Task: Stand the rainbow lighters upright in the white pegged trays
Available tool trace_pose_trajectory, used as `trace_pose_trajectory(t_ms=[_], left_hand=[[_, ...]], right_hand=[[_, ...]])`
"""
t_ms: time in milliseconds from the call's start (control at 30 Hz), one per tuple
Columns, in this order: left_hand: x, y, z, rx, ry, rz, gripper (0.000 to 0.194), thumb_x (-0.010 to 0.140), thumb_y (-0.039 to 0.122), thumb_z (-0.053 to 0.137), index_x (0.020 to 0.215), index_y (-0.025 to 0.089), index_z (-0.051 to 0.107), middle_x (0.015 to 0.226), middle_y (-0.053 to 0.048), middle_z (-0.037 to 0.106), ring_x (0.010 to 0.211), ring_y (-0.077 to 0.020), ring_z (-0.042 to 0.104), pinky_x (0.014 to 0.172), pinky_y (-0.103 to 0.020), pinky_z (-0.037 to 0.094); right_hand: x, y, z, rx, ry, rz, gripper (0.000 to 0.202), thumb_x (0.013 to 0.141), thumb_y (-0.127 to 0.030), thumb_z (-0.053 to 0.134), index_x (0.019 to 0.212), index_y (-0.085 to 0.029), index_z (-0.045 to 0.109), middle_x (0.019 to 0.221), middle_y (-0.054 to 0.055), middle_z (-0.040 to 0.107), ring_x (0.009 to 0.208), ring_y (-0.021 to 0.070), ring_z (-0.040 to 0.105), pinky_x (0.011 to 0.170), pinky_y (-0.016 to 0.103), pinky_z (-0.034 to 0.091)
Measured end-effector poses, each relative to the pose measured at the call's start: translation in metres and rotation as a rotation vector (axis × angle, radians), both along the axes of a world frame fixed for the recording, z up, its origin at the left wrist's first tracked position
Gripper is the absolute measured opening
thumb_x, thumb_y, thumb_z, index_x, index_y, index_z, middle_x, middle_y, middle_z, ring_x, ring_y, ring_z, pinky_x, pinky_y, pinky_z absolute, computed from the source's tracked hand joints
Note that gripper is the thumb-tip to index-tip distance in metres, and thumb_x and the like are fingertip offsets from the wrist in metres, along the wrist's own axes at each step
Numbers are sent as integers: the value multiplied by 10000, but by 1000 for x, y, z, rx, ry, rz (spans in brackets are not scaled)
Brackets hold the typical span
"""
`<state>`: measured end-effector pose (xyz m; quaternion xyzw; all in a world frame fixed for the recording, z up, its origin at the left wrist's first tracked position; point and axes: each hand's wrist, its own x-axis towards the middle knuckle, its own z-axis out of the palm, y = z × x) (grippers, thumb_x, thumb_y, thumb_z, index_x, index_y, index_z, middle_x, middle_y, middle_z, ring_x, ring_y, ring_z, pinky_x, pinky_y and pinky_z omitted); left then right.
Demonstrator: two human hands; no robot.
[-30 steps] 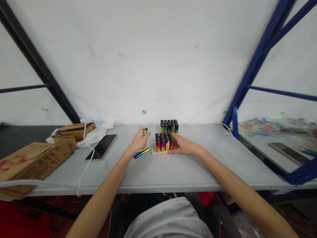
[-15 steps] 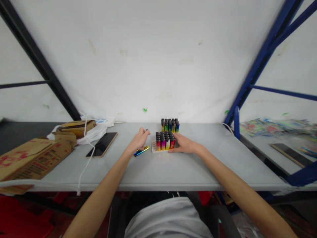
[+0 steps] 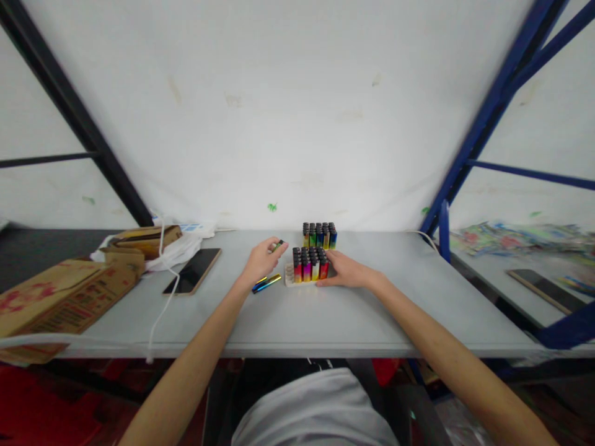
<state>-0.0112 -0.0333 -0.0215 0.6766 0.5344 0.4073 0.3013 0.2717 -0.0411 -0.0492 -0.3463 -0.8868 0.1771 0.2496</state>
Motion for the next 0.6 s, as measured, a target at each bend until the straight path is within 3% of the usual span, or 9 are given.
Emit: trace_pose_trajectory(t_ms=[167, 300, 400, 600], left_hand=[[0, 7, -6, -92, -171, -69, 281, 857, 447, 600, 987, 199, 618, 671, 38, 540, 536, -124, 525, 489, -223, 426], [0, 6, -8, -1, -193, -180, 412, 818, 486, 686, 1083, 172, 663, 873, -33, 663, 742, -174, 668, 658, -292, 568], [-2, 6, -10, 12, -166, -204, 467, 781, 505, 744, 1086, 156, 686, 987, -93, 732, 871, -226, 713, 763, -351, 600], [-10, 6, -9, -34, -126, -283, 449, 769, 508, 768, 1065, 183, 677, 954, -87, 784, 850, -250, 745, 748, -368, 613]], right_hand=[[0, -2, 4, -26, -23, 3, 841, 804, -597, 821, 1435, -138, 510, 1412, 208, 604, 1281, 383, 590, 1134, 560, 454], [-2, -3, 7, -9, -49, 7, 824, 809, -557, 829, 1430, -123, 506, 1425, 226, 595, 1292, 391, 586, 1134, 563, 458], [-2, -4, 8, -4, -44, 8, 797, 814, -551, 825, 1418, -131, 517, 1412, 221, 605, 1287, 390, 590, 1137, 565, 455], [-1, -3, 6, -11, -36, 19, 786, 817, -564, 819, 1414, -145, 527, 1391, 207, 617, 1265, 384, 599, 1125, 564, 463]])
